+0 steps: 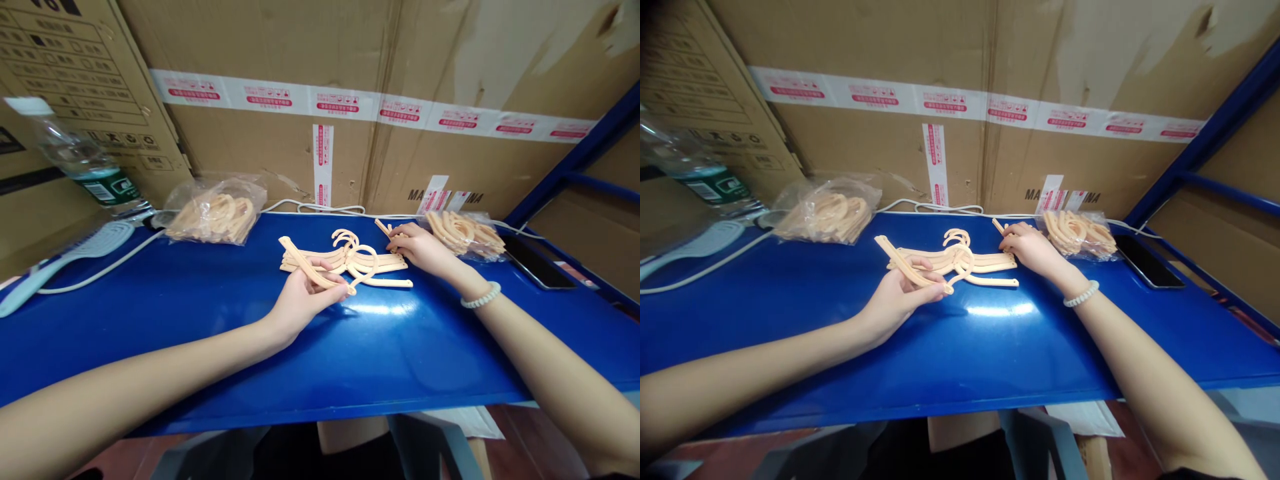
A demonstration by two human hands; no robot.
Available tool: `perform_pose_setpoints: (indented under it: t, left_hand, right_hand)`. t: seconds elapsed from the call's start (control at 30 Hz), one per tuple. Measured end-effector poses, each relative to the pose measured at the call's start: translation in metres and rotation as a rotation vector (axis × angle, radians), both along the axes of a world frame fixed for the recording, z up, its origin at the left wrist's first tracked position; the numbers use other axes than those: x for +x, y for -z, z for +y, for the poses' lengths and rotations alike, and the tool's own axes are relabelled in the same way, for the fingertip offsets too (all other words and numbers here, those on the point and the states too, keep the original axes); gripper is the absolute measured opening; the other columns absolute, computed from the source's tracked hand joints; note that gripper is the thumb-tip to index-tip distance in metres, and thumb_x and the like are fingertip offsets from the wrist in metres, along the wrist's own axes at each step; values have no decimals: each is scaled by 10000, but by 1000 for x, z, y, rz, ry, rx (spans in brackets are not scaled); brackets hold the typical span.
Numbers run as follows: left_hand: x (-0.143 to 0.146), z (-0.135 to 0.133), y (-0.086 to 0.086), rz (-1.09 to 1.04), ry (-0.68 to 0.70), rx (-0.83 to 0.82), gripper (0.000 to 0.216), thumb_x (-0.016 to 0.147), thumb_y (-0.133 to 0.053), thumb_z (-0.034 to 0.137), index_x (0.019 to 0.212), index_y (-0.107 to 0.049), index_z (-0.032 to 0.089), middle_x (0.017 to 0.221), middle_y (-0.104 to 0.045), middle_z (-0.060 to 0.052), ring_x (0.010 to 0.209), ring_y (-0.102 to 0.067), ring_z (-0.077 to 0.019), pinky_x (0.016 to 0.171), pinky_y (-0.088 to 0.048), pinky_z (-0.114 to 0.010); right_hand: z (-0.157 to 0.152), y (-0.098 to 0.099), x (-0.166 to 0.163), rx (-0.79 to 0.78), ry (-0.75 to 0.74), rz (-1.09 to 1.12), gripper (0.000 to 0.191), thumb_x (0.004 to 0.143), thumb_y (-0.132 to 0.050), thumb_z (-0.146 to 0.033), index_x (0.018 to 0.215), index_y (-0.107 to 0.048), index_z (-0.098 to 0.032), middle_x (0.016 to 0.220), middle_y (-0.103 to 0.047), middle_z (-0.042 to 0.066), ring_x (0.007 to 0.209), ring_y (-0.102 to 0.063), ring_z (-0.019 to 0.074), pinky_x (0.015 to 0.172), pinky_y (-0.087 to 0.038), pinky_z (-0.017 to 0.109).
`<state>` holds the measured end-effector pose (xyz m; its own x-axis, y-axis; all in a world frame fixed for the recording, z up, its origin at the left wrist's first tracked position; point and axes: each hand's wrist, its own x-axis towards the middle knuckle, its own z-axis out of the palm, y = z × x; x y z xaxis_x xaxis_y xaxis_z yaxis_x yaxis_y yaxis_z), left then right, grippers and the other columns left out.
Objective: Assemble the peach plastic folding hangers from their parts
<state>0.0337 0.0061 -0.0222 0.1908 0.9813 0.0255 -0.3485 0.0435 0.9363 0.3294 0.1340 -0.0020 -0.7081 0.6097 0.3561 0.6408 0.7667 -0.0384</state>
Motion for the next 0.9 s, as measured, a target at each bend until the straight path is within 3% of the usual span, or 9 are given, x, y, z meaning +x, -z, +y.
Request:
perform_pose_setpoints:
  t: [0.17,0.3,0.37,0.47,0.6,0.73,0.9]
  left_hand:
    - [-1,2,2,-50,-14,-12,539,655,-910,189,983,-482,184,800,-739,15,779,-756,-152,744,-586,-231]
    - [-1,3,1,-57,-14,-38,495,649,-913,197,938,-512,173,797,-713,27,758,-747,-143,760,-584,-238]
    - [-1,3,0,-43,-8,-29,466,661,-903,204,923,-519,172,787,-704,26,743,-738,-138,752,-578,-236]
    - [0,2,-1,-12,1,19,415,683,-880,207,891,-522,175,768,-692,24,732,-722,-134,742,-563,-235]
    - [-1,3,-2,98,-5,52,352,699,-842,215,871,-539,172,792,-696,0,757,-706,-146,751,-549,-251]
    - [-2,3,-2,204,20,71,287,704,-812,233,819,-557,169,840,-708,-35,809,-685,-165,781,-540,-276]
    - [-2,2,-3,220,51,105,239,707,-794,220,782,-572,173,836,-713,-34,804,-680,-173,780,-545,-291]
  right_hand:
    - [-8,-5,-8,-6,23,189,234,952,-532,-193,940,-765,-202,1123,-688,138,1071,-650,298,939,-543,467]
    - [-28,-18,-24,-267,136,780,187,961,-616,-311,1070,-732,-213,791,-714,42,691,-681,197,678,-569,347]
    - [-43,-24,-35,-449,117,1054,206,917,-706,-362,1074,-730,-230,936,-750,48,685,-693,160,640,-562,298]
    - [-67,-26,-53,-727,62,1320,252,825,-810,-352,1052,-749,-260,1222,-727,51,905,-739,165,745,-589,270]
    - [-92,-20,-71,-1007,62,1425,205,839,-798,-404,958,-786,-238,1192,-751,56,993,-741,197,900,-594,317]
    - [-105,-11,-83,-1085,64,1407,211,770,-874,-352,907,-780,-222,1074,-773,57,911,-739,190,878,-601,334]
    - [-114,-6,-91,-1127,35,1372,362,738,-896,-230,1026,-683,-272,1015,-718,-9,828,-711,144,806,-595,309]
